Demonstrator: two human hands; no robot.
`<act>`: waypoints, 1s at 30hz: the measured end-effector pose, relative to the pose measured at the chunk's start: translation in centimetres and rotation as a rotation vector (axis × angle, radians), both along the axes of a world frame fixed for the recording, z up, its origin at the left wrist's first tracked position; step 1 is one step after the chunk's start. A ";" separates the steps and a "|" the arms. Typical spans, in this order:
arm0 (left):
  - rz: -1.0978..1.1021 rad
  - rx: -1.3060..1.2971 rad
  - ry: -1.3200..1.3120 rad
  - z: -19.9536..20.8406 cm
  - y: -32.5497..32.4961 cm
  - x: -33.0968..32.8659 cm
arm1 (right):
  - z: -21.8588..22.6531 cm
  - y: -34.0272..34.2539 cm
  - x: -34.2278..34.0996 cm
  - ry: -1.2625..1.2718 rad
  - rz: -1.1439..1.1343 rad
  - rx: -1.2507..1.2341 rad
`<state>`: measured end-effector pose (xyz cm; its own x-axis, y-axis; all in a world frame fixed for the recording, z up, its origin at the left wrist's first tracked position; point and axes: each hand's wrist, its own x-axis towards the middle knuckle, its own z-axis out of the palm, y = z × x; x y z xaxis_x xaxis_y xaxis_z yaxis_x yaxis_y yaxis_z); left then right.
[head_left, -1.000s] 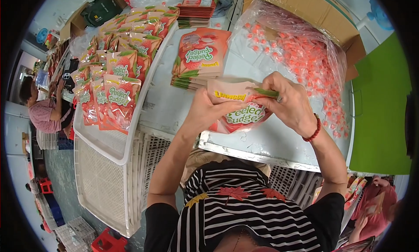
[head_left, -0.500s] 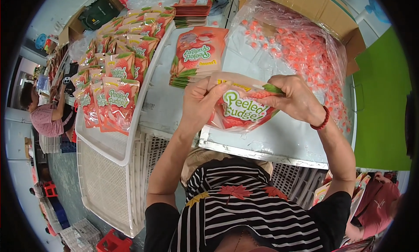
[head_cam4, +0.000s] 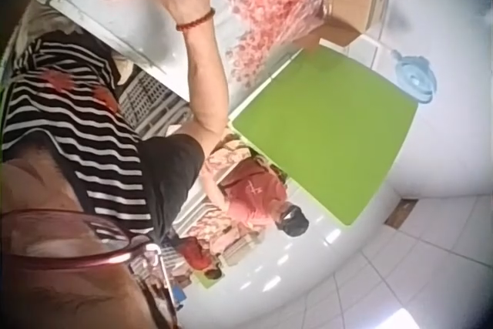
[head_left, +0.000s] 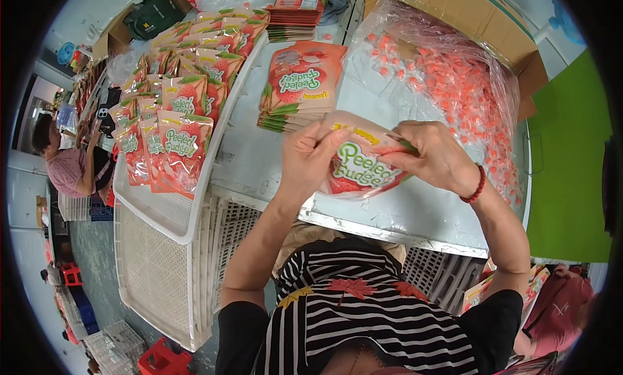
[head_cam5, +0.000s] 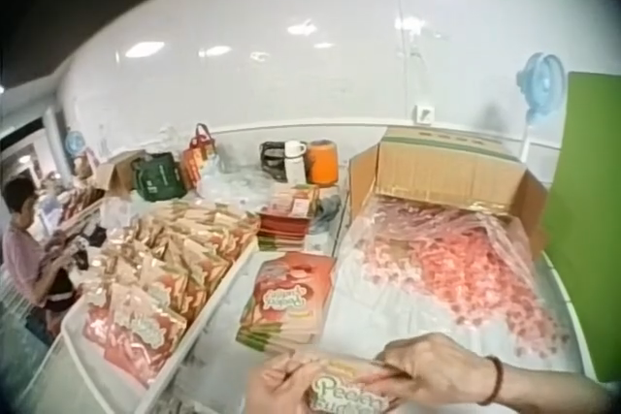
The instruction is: Manually picking up individual candies and placing them into small plastic bags.
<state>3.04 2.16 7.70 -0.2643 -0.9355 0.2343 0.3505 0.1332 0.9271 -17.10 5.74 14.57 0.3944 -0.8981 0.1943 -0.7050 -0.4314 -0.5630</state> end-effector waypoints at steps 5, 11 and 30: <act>-0.005 -0.023 -0.117 0.2 -0.3 0.9 | -0.1 0.3 -0.2 0.032 0.032 0.000; -0.084 -0.005 -0.058 0.5 -0.6 1.4 | 0.2 0.7 0.1 -0.079 -0.066 0.257; 0.003 0.060 -0.179 -0.7 -1.4 2.7 | -0.3 1.5 0.8 0.197 0.086 0.147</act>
